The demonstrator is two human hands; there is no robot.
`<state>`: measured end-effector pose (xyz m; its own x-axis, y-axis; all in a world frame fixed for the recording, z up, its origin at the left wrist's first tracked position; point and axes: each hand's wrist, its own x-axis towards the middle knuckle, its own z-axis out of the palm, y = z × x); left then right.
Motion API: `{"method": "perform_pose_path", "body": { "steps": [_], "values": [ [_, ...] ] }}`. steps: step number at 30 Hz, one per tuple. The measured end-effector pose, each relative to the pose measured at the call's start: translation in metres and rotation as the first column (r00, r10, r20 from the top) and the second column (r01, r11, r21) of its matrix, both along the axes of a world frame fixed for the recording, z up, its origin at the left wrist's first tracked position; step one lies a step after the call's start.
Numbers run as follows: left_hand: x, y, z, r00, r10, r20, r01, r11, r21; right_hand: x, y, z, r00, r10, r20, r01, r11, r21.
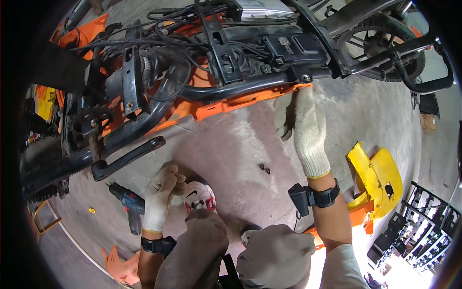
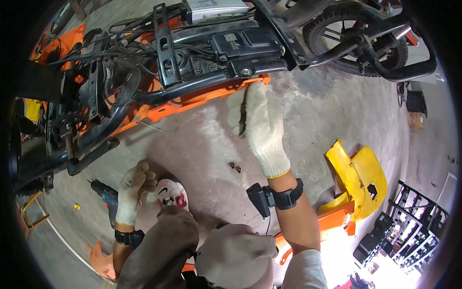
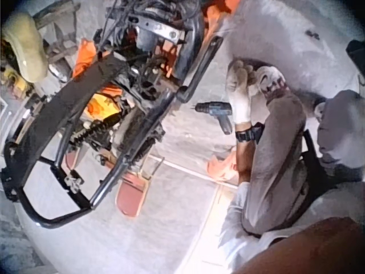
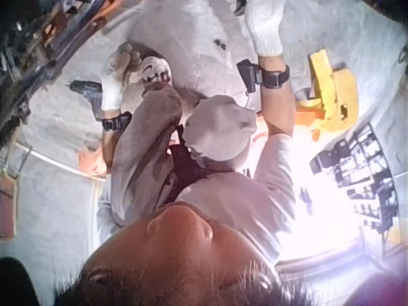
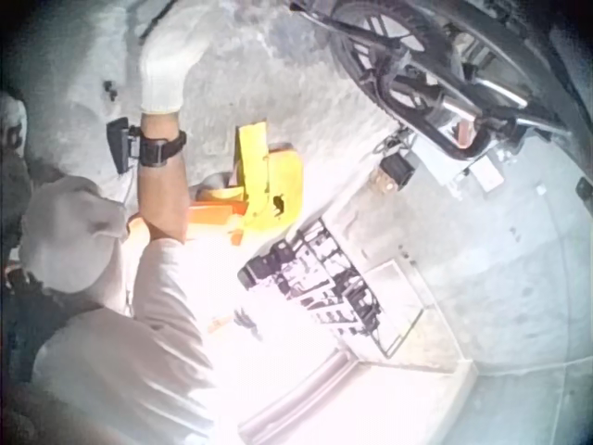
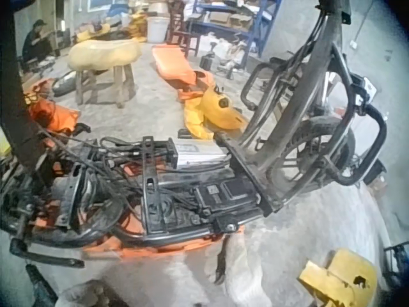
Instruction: Assembling or repairing mechanical components and plastic body panels on a motorcycle frame.
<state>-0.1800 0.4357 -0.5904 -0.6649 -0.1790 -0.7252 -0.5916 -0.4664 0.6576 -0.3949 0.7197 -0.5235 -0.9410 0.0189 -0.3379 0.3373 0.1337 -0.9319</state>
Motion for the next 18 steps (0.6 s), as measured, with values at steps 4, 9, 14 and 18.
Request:
{"method": "perform_pose_path", "body": {
  "steps": [4, 9, 14, 18],
  "values": [
    [0.002, 0.002, -0.002, 1.0, 0.007, 0.028, -0.005, 0.998, -0.063, -0.001, 0.0, -0.003, 0.998, 0.031, -0.058, -0.016, 0.97, 0.244],
    [-0.002, 0.003, 0.0, 0.998, -0.014, 0.058, 0.02, 0.994, -0.108, 0.001, 0.0, 0.002, 0.997, 0.073, -0.005, -0.07, 0.973, 0.219],
    [0.002, -0.003, -0.011, 0.995, 0.007, 0.101, 0.004, 0.994, -0.111, -0.001, 0.009, -0.004, 0.993, 0.101, -0.066, -0.077, 0.952, 0.295],
    [0.015, -0.006, -0.023, 0.979, -0.202, 0.04, 0.201, 0.894, -0.402, -0.002, 0.007, -0.006, 0.984, 0.087, -0.158, 0.009, 0.852, 0.524]
  ]
}}
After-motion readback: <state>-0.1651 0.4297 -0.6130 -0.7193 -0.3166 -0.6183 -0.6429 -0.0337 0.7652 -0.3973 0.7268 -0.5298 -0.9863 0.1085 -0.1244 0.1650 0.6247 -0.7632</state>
